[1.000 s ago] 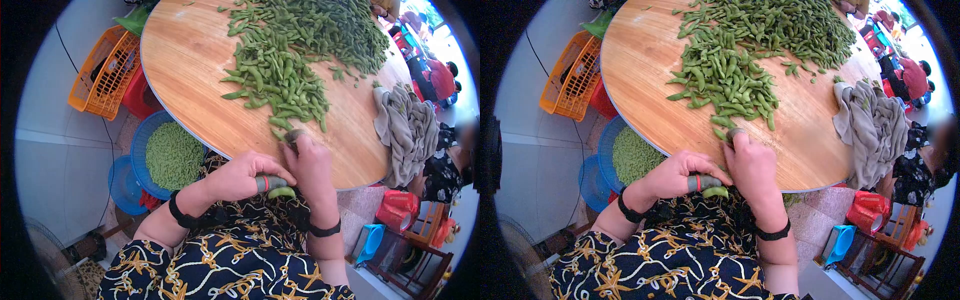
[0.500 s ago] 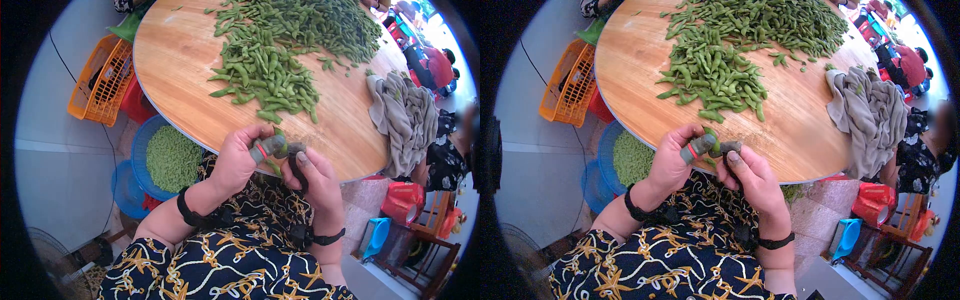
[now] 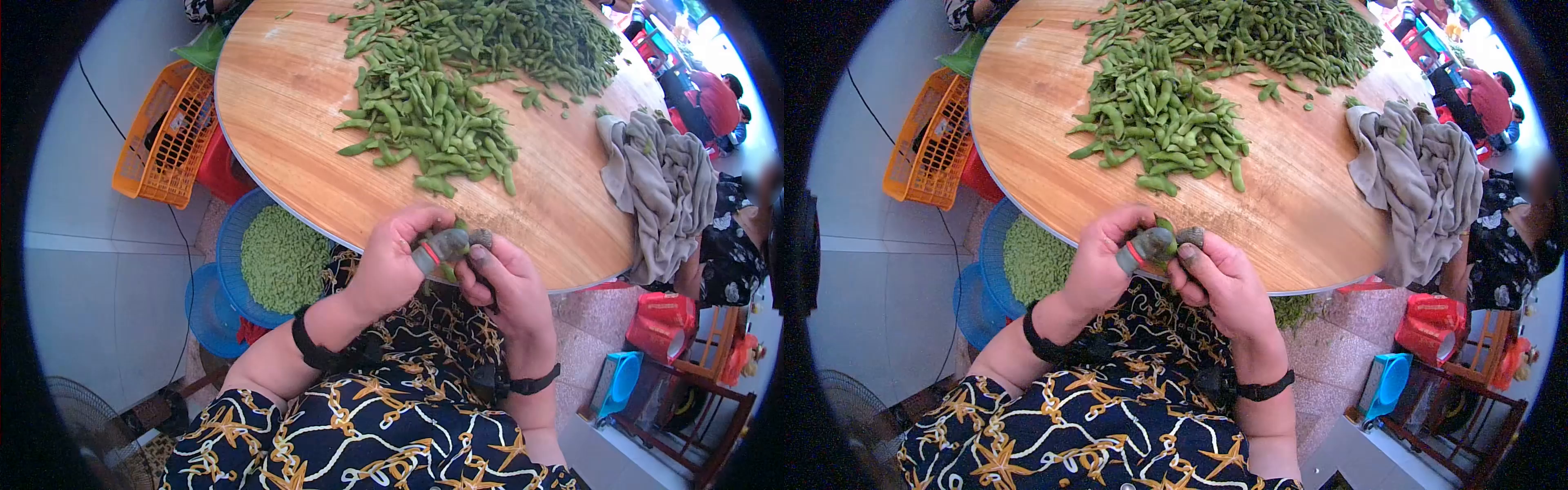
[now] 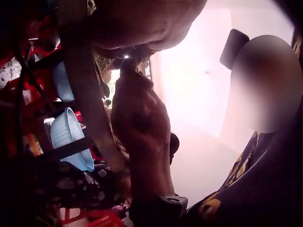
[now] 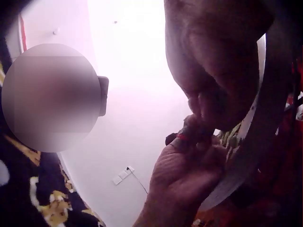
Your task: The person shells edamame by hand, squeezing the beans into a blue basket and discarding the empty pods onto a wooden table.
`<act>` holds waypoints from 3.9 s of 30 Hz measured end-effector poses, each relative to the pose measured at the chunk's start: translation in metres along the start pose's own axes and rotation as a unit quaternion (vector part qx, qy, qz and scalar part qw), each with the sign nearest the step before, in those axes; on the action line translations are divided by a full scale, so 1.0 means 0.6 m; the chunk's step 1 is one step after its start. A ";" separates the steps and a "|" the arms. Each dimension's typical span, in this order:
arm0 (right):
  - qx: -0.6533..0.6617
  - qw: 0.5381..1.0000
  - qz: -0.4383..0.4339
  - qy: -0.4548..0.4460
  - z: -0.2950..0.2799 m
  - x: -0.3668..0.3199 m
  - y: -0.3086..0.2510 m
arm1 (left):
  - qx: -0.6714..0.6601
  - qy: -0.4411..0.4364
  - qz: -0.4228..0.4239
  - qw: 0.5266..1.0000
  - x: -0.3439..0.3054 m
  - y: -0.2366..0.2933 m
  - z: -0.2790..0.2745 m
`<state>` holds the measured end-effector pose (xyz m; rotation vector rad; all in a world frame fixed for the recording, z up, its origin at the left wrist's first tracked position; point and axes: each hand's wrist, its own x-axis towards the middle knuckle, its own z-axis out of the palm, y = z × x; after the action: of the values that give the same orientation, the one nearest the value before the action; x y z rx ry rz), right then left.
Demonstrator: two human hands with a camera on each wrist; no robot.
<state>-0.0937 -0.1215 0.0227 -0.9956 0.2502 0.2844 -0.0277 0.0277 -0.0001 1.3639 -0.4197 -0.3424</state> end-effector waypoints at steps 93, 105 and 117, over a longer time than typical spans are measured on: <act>-0.235 0.963 -0.057 0.121 0.023 0.025 -0.035 | 0.447 -0.086 0.345 0.821 0.026 0.043 -0.057; -0.056 0.994 -0.092 0.017 0.060 0.028 -0.011 | -0.072 -0.071 0.052 0.994 0.032 0.010 -0.048; -0.029 0.998 -0.034 -0.044 0.062 0.057 -0.012 | -0.306 -0.048 -0.076 0.948 0.028 -0.015 -0.075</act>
<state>-0.0565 -0.0896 0.0365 -1.0432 0.1286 0.2749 0.0086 0.0570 -0.0144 0.7716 -0.2542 -0.6128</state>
